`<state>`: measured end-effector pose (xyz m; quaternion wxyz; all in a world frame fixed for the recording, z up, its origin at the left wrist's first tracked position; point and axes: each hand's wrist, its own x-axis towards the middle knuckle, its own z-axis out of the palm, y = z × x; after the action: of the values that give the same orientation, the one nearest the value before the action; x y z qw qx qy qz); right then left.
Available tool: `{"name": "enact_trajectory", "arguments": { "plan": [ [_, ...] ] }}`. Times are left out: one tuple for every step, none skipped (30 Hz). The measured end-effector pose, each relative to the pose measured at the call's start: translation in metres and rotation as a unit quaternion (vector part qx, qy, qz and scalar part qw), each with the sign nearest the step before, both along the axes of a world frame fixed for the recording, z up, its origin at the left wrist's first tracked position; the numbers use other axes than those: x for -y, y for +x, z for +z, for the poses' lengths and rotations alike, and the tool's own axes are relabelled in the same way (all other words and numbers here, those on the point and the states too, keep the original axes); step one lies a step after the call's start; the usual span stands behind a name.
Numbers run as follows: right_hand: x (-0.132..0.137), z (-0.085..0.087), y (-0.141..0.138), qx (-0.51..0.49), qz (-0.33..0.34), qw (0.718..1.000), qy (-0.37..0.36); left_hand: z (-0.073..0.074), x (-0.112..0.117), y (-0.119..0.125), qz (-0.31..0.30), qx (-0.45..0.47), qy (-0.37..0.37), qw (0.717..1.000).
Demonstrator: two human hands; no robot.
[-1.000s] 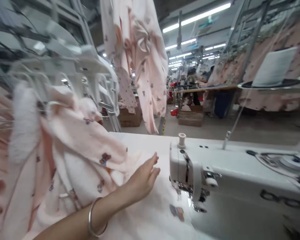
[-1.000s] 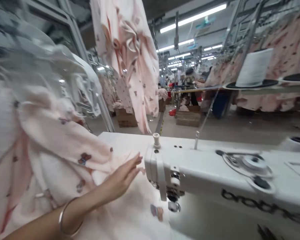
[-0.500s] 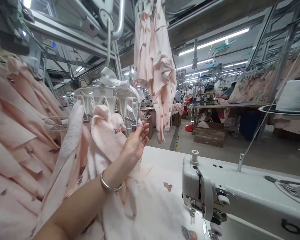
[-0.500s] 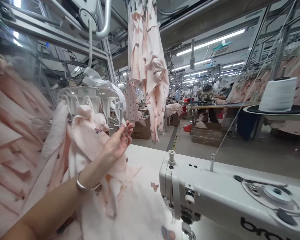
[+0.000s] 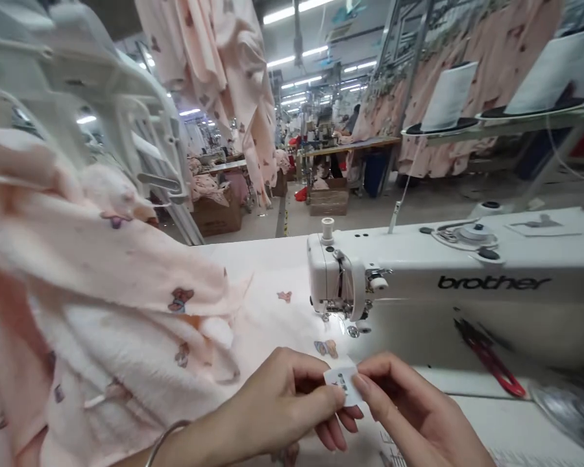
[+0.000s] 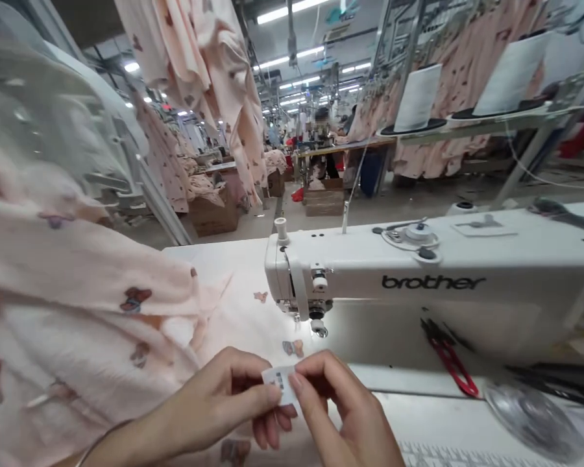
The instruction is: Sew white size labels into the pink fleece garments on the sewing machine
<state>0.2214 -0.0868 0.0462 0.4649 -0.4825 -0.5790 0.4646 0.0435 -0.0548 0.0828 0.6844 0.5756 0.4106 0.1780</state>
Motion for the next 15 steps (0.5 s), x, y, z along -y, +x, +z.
{"name": "enact_trajectory", "arguments": {
  "plan": [
    [0.001,0.003,-0.005,-0.017,-0.018,1.0,-0.019,-0.002,-0.002,-0.001,0.003,-0.017,0.024,1.0],
    [0.002,0.004,-0.009,-0.031,-0.037,0.998,-0.031,-0.003,-0.005,-0.002,0.012,-0.032,0.057,0.998],
    [0.004,0.005,-0.013,-0.041,-0.052,0.997,-0.039,-0.004,-0.008,-0.003,0.028,-0.04,0.087,0.995],
    [0.005,0.005,-0.016,-0.046,-0.064,0.996,-0.045,-0.005,-0.01,-0.004,0.049,-0.037,0.107,0.992],
    [0.007,0.005,-0.019,-0.046,-0.072,0.995,-0.049,-0.006,-0.012,-0.005,0.071,-0.026,0.11,0.991],
    [0.007,0.005,-0.02,-0.042,-0.078,0.995,-0.051,-0.007,-0.012,-0.005,0.089,-0.008,0.098,0.991],
    [0.008,0.005,-0.02,-0.035,-0.083,0.995,-0.051,-0.009,-0.012,-0.005,0.103,0.012,0.077,0.992],
    [0.007,0.005,-0.02,-0.028,-0.087,0.995,-0.05,-0.01,-0.011,-0.005,0.11,0.026,0.056,0.992],
    [0.007,0.005,-0.019,-0.02,-0.088,0.995,-0.049,-0.011,-0.011,-0.004,0.114,0.034,0.04,0.992],
    [0.007,0.004,-0.018,-0.011,-0.087,0.995,-0.048,-0.012,-0.01,-0.003,0.114,0.036,0.03,0.992],
    [0.007,0.002,-0.015,0.0,-0.085,0.995,-0.044,-0.013,-0.01,-0.002,0.113,0.033,0.025,0.993],
    [0.008,-0.002,-0.012,0.015,-0.087,0.995,-0.037,-0.014,-0.012,-0.001,0.113,0.026,0.025,0.993],
    [0.008,-0.006,-0.009,0.038,-0.095,0.994,-0.026,-0.016,-0.014,-0.001,0.115,0.014,0.031,0.993],
    [0.009,-0.012,-0.005,0.069,-0.107,0.992,-0.009,-0.02,-0.019,-0.002,0.122,-0.005,0.042,0.992],
    [0.01,-0.02,-0.001,0.106,-0.12,0.987,0.015,-0.024,-0.024,-0.003,0.129,-0.029,0.058,0.99]
  ]
}}
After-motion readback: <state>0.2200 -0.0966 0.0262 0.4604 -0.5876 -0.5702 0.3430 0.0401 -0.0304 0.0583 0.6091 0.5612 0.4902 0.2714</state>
